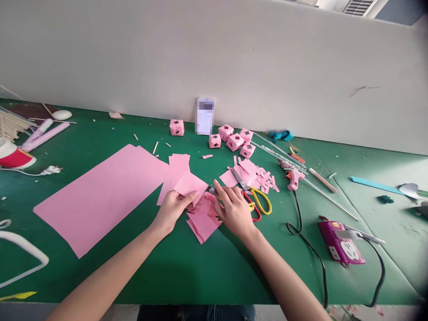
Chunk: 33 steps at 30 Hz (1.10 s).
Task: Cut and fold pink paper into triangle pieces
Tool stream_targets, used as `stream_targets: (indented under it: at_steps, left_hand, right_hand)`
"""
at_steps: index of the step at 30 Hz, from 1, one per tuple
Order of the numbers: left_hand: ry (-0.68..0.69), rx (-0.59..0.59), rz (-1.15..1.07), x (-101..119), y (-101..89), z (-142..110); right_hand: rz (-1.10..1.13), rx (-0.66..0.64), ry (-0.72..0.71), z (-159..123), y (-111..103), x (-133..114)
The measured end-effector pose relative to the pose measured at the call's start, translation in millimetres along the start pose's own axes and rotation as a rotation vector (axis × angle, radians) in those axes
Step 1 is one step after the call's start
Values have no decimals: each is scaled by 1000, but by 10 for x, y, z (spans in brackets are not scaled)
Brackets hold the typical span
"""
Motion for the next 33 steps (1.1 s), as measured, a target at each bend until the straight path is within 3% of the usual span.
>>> stream_targets:
  at_steps: [6,33]
  left_hand:
    - [-1,-32,31,79,-51,13]
    - [-19,-42,160,70,-180,46]
  right_hand:
    - [41,82,-13,3,-18,55]
    - [80,-32,-57,-38,-36,198]
Point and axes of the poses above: each hand's wrist, its own z-axis towards the middle knuckle, its own y-axis out of the palm, x = y × z, the point moved 2 cm from there along z, towards the middle knuckle, and after that the axes turned 6 degrees about -y, right-handed, at the moved point
